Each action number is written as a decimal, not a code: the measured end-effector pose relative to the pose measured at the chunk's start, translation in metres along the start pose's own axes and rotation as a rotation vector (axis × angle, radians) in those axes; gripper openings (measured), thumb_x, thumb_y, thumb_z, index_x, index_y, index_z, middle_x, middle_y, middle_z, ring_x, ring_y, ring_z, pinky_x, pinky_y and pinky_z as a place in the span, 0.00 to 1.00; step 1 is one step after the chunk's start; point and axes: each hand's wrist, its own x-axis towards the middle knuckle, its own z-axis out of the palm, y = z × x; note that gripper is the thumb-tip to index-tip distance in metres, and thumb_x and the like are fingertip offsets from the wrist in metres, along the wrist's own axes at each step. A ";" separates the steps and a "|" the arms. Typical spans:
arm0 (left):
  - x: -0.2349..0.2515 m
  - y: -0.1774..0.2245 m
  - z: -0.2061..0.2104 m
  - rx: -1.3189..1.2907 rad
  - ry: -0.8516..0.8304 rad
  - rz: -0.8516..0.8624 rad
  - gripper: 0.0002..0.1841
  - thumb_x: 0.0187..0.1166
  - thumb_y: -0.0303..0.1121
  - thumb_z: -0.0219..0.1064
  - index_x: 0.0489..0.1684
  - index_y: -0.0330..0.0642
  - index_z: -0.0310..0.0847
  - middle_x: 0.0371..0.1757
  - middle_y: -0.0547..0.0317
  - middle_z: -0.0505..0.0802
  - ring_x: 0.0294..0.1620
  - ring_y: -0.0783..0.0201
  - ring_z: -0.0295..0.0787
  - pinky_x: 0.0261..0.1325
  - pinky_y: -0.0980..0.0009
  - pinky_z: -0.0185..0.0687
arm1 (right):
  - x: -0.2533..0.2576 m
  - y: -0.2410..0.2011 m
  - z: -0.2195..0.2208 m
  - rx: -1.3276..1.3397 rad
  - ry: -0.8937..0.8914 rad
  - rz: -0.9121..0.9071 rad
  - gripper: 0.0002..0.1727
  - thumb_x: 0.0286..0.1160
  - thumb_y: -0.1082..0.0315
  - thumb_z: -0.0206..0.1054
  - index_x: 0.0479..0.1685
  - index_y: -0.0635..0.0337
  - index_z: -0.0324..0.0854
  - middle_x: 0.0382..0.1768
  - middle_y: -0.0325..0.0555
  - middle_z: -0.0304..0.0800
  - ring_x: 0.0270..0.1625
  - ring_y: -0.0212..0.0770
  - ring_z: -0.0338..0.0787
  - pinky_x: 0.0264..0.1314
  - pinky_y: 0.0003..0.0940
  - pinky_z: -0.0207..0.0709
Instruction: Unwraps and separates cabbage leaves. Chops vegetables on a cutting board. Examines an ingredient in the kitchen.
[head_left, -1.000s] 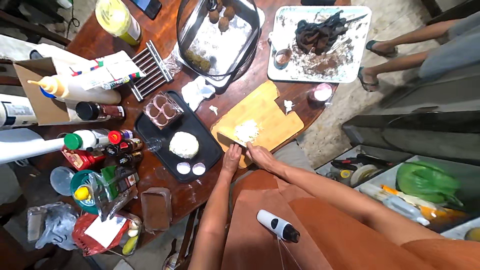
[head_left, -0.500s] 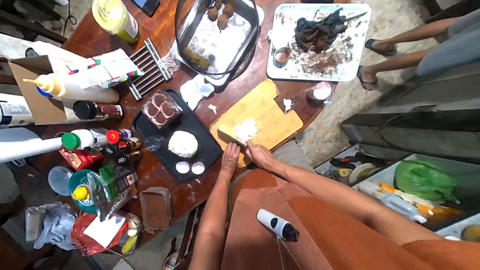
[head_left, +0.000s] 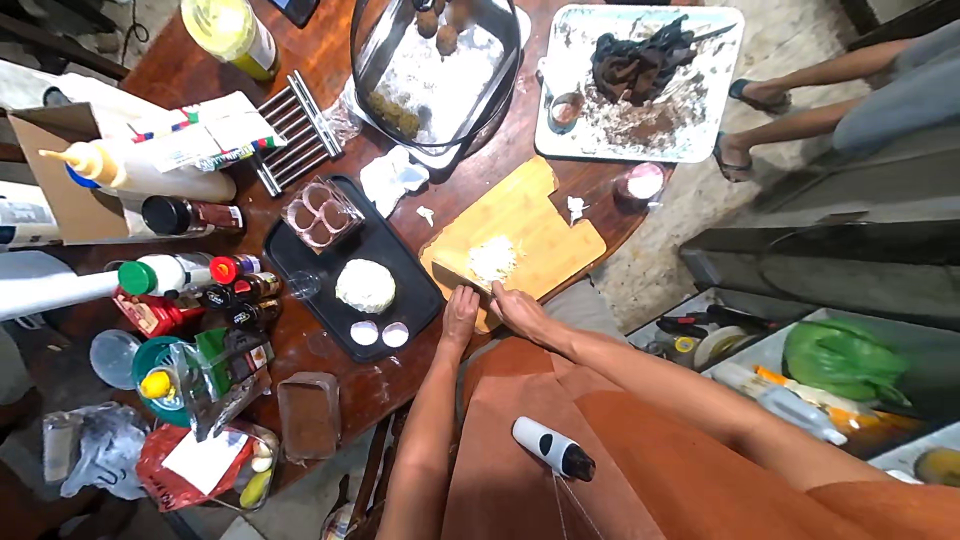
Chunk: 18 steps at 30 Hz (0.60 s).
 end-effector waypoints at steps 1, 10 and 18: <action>0.000 0.000 -0.001 0.002 -0.004 -0.007 0.08 0.75 0.17 0.62 0.36 0.33 0.89 0.43 0.45 0.92 0.53 0.47 0.90 0.62 0.57 0.86 | 0.001 0.001 0.001 -0.010 -0.007 0.004 0.17 0.91 0.59 0.48 0.63 0.61 0.73 0.38 0.59 0.90 0.47 0.62 0.94 0.47 0.58 0.85; -0.003 0.000 -0.003 0.015 -0.004 0.000 0.08 0.75 0.17 0.62 0.33 0.32 0.88 0.38 0.45 0.92 0.48 0.48 0.91 0.59 0.59 0.87 | -0.005 -0.006 -0.002 -0.012 0.007 -0.010 0.17 0.92 0.59 0.47 0.61 0.60 0.73 0.38 0.58 0.90 0.46 0.61 0.94 0.47 0.57 0.85; -0.003 -0.002 -0.003 0.035 -0.022 -0.002 0.08 0.76 0.18 0.62 0.34 0.33 0.88 0.41 0.46 0.92 0.53 0.47 0.90 0.64 0.57 0.85 | 0.000 -0.003 0.002 -0.016 -0.006 -0.008 0.17 0.91 0.59 0.48 0.63 0.61 0.73 0.38 0.58 0.90 0.46 0.62 0.94 0.46 0.58 0.85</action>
